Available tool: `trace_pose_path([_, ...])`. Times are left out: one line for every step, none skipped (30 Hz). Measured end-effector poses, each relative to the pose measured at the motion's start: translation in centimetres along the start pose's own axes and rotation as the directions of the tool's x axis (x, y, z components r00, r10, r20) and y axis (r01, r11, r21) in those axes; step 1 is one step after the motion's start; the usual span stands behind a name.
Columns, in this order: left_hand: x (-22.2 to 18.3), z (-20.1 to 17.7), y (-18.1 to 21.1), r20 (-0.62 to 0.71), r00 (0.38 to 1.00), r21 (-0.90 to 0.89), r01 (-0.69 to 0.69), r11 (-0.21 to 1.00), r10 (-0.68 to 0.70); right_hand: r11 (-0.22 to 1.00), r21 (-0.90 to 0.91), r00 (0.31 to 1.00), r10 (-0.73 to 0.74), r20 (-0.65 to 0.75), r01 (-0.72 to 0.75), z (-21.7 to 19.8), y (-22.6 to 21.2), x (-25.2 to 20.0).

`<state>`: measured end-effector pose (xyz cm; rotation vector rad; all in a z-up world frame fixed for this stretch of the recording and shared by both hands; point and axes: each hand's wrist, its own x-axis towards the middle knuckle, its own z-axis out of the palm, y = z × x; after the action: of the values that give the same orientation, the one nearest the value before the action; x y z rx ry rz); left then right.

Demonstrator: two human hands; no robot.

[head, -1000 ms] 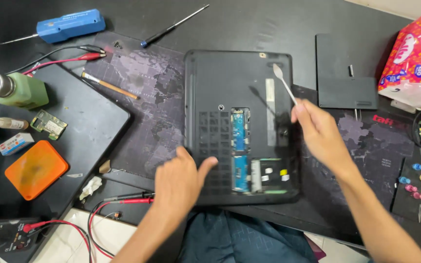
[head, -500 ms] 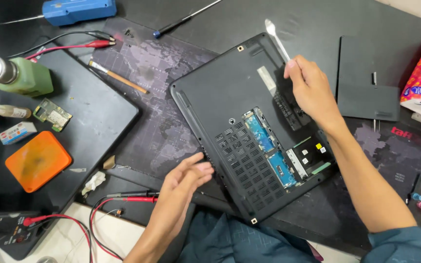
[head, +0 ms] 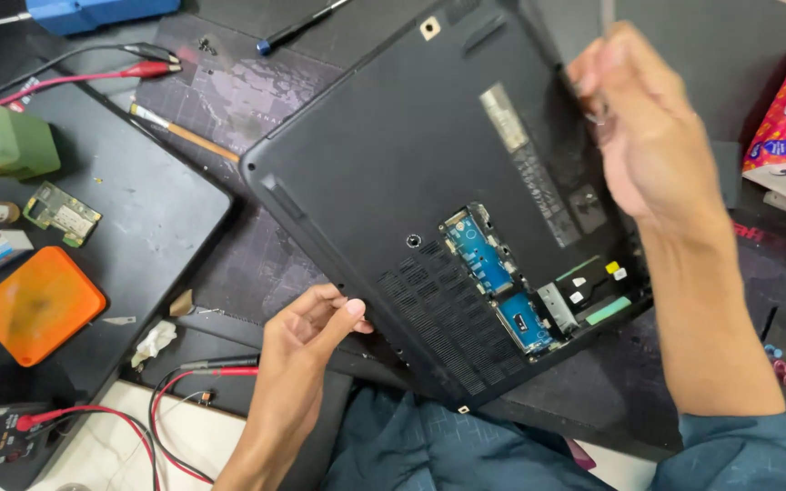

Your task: Disassembling a laptop by removing screws, extraction of the battery, and using a pry tool to open the case.

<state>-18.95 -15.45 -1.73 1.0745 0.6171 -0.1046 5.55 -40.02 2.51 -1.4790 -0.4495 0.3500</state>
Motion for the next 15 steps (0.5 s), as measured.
trace_pose_path([-0.3, 0.0, 0.0, -0.005, 1.0, -0.004, 0.005, 1.0, -0.005, 1.0, 0.0, 1.0, 0.007, 0.004, -0.007, -0.3, -0.1, -0.7])
trace_pose_path([-0.5, -0.1, 0.2, 0.0, 1.0, 0.011, -0.018, 1.0, 0.018, 1.0, 0.027, 1.0, -0.012, -0.022, 0.012, -0.5, -0.3, -1.3])
trace_pose_path([-0.7, -0.2, 0.3, 0.004, 0.999, 0.025, -0.042, 0.999, 0.042, 0.998, 0.052, 0.998, -0.029, -0.049, 0.032, -0.6, -0.4, -1.9])
trace_pose_path([-0.9, -0.4, 0.3, 0.002, 0.999, 0.024, -0.045, 0.999, 0.045, 0.998, 0.053, 0.998, -0.031, -0.045, 0.033, -0.2, -1.0, -1.8])
trace_pose_path([-1.0, -0.6, 0.2, -0.004, 0.999, 0.037, -0.039, 0.999, 0.04, 0.998, 0.055, 0.998, -0.025, -0.058, 0.028, 0.2, -1.6, -1.9])
trace_pose_path([-1.2, -0.8, 0.0, -0.01, 0.999, 0.05, -0.031, 0.998, 0.031, 0.998, 0.056, 0.997, -0.016, -0.073, 0.02, 0.6, -2.2, -2.0])
trace_pose_path([-1.2, -0.9, 0.0, -0.011, 0.999, 0.049, -0.031, 0.998, 0.031, 0.998, 0.057, 0.997, -0.015, -0.071, 0.019, 0.1, -1.6, -2.0])
trace_pose_path([-1.2, -1.0, -0.1, -0.01, 1.0, 0.058, -0.028, 0.998, 0.028, 0.999, 0.049, 0.998, -0.014, -0.067, 0.017, -0.4, -1.0, -2.1])
trace_pose_path([-1.2, -1.1, -0.2, -0.008, 1.0, 0.067, -0.024, 0.997, 0.025, 0.999, 0.042, 0.998, -0.013, -0.063, 0.016, -0.8, -0.5, -2.1])
trace_pose_path([-0.9, -1.0, -0.2, -0.01, 1.0, 0.066, -0.028, 0.997, 0.029, 0.999, 0.042, 0.998, -0.016, -0.059, 0.018, -0.4, -0.4, -1.5])
trace_pose_path([-0.6, -1.0, -0.3, 0.004, 0.999, 0.077, -0.043, 0.996, 0.043, 0.999, 0.03, 0.999, -0.023, -0.045, 0.024, 0.0, -0.3, -0.9])
trace_pose_path([-0.3, -1.0, -0.3, 0.018, 0.998, 0.087, -0.06, 0.994, 0.059, 0.999, 0.018, 0.999, -0.031, -0.029, 0.032, 0.4, -0.2, -0.3])
trace_pose_path([0.4, -1.1, -0.7, 0.016, 0.998, 0.085, -0.066, 0.994, 0.065, 0.999, 0.017, 0.999, -0.035, -0.025, 0.036, 0.1, 0.9, 0.1])
trace_pose_path([1.2, -1.2, -1.1, 0.039, 0.997, 0.109, -0.075, 0.991, 0.071, 1.0, -0.015, 1.0, -0.023, -0.006, 0.023, -0.2, 1.9, 0.7])
trace_pose_path([1.9, -1.4, -1.4, 0.063, 0.995, 0.134, -0.084, 0.987, 0.076, 0.999, -0.048, 1.0, -0.01, 0.011, 0.01, -0.5, 2.9, 1.2])
